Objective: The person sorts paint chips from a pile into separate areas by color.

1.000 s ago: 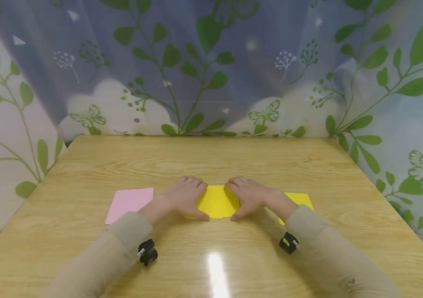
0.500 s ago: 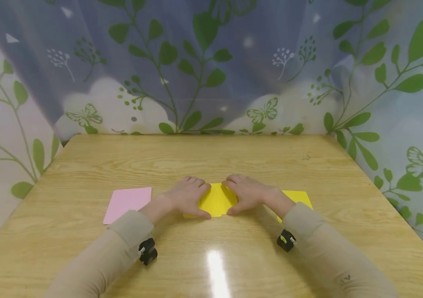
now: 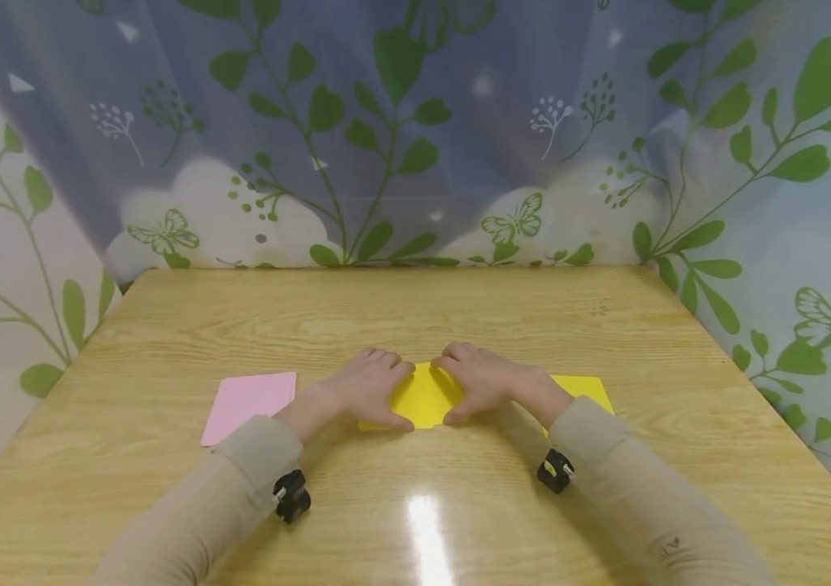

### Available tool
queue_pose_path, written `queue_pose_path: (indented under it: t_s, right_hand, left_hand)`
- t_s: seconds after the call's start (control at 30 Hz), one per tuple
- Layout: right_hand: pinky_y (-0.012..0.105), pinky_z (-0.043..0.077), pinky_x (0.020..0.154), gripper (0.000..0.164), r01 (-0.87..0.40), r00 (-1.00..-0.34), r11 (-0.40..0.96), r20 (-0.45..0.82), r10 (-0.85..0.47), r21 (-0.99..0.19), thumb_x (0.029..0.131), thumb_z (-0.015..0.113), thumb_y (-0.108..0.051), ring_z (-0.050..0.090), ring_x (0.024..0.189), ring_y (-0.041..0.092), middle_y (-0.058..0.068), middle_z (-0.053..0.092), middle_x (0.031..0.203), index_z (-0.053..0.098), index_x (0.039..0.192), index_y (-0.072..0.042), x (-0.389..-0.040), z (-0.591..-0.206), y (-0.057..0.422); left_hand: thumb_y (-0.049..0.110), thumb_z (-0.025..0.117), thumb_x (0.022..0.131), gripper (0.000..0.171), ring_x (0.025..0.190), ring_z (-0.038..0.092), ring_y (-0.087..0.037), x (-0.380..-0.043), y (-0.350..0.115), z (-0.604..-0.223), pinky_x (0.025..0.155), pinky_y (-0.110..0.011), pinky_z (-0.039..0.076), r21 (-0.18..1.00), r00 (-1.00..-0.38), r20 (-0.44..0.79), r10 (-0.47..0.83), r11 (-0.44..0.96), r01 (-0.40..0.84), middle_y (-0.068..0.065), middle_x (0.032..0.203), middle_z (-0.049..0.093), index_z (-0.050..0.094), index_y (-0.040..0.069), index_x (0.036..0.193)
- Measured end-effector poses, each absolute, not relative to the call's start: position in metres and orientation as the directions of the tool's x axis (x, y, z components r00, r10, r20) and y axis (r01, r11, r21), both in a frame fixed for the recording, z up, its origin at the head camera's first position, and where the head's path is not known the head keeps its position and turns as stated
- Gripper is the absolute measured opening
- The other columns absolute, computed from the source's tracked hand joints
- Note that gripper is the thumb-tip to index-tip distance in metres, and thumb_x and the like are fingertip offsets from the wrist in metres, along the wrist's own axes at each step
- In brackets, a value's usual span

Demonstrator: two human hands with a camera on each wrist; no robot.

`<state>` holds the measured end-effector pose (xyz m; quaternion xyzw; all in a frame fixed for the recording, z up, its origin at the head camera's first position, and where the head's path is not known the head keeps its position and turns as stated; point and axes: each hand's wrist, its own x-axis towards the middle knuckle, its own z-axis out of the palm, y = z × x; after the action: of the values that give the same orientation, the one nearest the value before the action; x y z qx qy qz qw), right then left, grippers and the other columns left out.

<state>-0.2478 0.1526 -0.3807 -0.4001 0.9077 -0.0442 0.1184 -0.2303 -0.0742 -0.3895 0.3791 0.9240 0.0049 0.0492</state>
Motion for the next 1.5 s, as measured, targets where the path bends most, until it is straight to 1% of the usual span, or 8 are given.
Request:
queue_pose_path:
  t_s: [0.13, 0.27, 0.5, 0.67, 0.9, 1.13, 1.3, 1.5]
  right_hand:
    - [0.037, 0.039, 0.093, 0.084, -0.709, -0.657, 0.680, -0.177, -0.733, -0.184, 0.073, 0.074, -0.048, 0.042, 0.111, 0.024, 0.010, 0.042, 0.123, 0.041, 0.136, -0.003, -0.248, -0.384, 0.152]
    - [0.038, 0.039, 0.093, 0.085, -0.698, -0.666, 0.689, -0.177, -0.725, -0.195, 0.071, 0.075, -0.048, 0.041, 0.110, 0.025, 0.011, 0.041, 0.123, 0.041, 0.135, -0.002, -0.249, -0.385, 0.151]
    - [0.036, 0.039, 0.090, 0.089, -0.693, -0.669, 0.696, -0.191, -0.718, -0.190, 0.070, 0.075, -0.050, 0.040, 0.106, 0.024, 0.011, 0.041, 0.119, 0.040, 0.135, -0.002, -0.252, -0.384, 0.150]
    - [0.036, 0.038, 0.090, 0.091, -0.681, -0.675, 0.709, -0.217, -0.705, -0.183, 0.069, 0.075, -0.052, 0.039, 0.106, 0.024, 0.011, 0.039, 0.120, 0.039, 0.136, -0.001, -0.252, -0.382, 0.149]
    - [0.036, 0.037, 0.091, 0.096, -0.656, -0.696, 0.738, -0.251, -0.673, -0.161, 0.068, 0.073, -0.056, 0.036, 0.106, 0.024, 0.010, 0.036, 0.120, 0.036, 0.138, -0.001, -0.252, -0.380, 0.147]
    - [0.037, 0.035, 0.088, 0.100, -0.624, -0.719, 0.769, -0.282, -0.635, -0.140, 0.065, 0.073, -0.060, 0.034, 0.102, 0.023, 0.007, 0.035, 0.114, 0.036, 0.137, -0.002, -0.251, -0.378, 0.143]
    - [0.041, 0.034, 0.092, 0.097, -0.615, -0.724, 0.776, -0.289, -0.626, -0.139, 0.066, 0.073, -0.059, 0.033, 0.106, 0.025, 0.009, 0.035, 0.114, 0.038, 0.134, -0.001, -0.251, -0.376, 0.141]
    - [0.049, 0.032, 0.099, 0.095, -0.615, -0.721, 0.775, -0.293, -0.628, -0.146, 0.067, 0.073, -0.058, 0.034, 0.115, 0.029, 0.012, 0.037, 0.122, 0.037, 0.133, 0.000, -0.252, -0.377, 0.139]
  left_hand:
    - [0.066, 0.060, 0.073, 0.085, 0.119, 0.040, -0.025, -0.229, -0.078, -0.393, 0.105, -0.042, 0.025, 0.066, -0.702, -0.100, 0.705, 0.709, 0.703, -0.007, 0.126, 0.047, 0.041, 0.010, 0.135]
    - [0.064, 0.058, 0.076, 0.083, 0.124, 0.037, -0.026, -0.229, -0.079, -0.395, 0.106, -0.043, 0.024, 0.079, -0.699, -0.106, 0.707, 0.707, 0.703, -0.009, 0.132, 0.044, 0.039, 0.009, 0.137]
    - [0.061, 0.060, 0.076, 0.081, 0.119, 0.041, -0.028, -0.231, -0.077, -0.392, 0.105, -0.043, 0.025, 0.073, -0.693, -0.078, 0.716, 0.698, 0.713, -0.011, 0.126, 0.048, 0.043, 0.007, 0.133]
    - [0.065, 0.058, 0.075, 0.085, 0.121, 0.040, -0.026, -0.230, -0.078, -0.391, 0.106, -0.042, 0.023, 0.068, -0.699, -0.093, 0.709, 0.705, 0.706, -0.010, 0.128, 0.046, 0.041, 0.009, 0.136]
    - [0.067, 0.056, 0.075, 0.087, 0.117, 0.042, -0.026, -0.231, -0.075, -0.390, 0.105, -0.043, 0.024, 0.036, -0.705, -0.085, 0.704, 0.709, 0.704, -0.009, 0.125, 0.048, 0.041, 0.008, 0.136]
    - [0.066, 0.057, 0.075, 0.083, 0.116, 0.043, -0.027, -0.232, -0.074, -0.389, 0.105, -0.045, 0.025, 0.008, -0.697, -0.073, 0.713, 0.699, 0.715, -0.009, 0.123, 0.050, 0.044, 0.008, 0.133]
    - [0.066, 0.056, 0.075, 0.082, 0.118, 0.044, -0.027, -0.231, -0.071, -0.387, 0.106, -0.047, 0.022, -0.014, -0.702, -0.075, 0.708, 0.703, 0.711, -0.009, 0.124, 0.051, 0.046, 0.009, 0.133]
    - [0.065, 0.056, 0.075, 0.081, 0.117, 0.045, -0.028, -0.226, -0.070, -0.384, 0.106, -0.048, 0.022, -0.019, -0.703, -0.081, 0.706, 0.704, 0.710, -0.011, 0.123, 0.052, 0.047, 0.007, 0.131]
